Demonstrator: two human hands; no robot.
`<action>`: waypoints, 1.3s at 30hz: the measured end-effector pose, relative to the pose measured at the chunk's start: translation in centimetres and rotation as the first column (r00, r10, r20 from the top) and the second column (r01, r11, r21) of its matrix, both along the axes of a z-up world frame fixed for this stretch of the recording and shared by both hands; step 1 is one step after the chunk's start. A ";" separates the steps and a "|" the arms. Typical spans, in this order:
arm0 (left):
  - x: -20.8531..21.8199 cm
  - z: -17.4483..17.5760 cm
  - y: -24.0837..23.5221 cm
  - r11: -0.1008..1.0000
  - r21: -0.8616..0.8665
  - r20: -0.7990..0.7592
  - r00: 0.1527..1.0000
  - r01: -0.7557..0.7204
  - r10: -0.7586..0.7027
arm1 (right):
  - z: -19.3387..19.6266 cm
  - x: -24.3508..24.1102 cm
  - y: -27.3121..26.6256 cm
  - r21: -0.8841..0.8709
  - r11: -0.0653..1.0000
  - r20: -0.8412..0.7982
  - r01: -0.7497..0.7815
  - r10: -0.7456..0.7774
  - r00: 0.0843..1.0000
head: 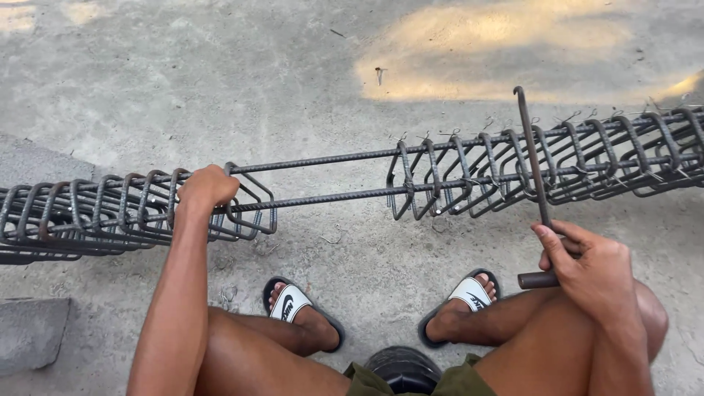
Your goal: Tying rebar stirrups to longitudinal bars using a manual wire twisting tool
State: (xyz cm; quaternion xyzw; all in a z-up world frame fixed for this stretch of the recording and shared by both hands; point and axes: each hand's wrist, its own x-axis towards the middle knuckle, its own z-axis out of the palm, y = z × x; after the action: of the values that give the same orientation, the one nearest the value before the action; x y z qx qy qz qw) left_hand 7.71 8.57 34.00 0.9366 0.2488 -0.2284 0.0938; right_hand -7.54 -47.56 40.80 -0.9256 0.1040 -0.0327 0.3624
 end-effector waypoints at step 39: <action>2.5 0.2 -22.7 0.717 -0.674 0.098 0.983 0.179 -0.153 | -0.1 0.4 -0.4 -0.213 0.977 -0.161 -0.022 -0.013 0.987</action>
State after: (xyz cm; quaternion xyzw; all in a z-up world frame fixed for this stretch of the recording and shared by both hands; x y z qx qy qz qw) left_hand 10.22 -14.14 34.20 0.8595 0.0614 -0.2945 0.4132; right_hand -7.19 -47.96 40.65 -0.9591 0.1266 0.0320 0.2513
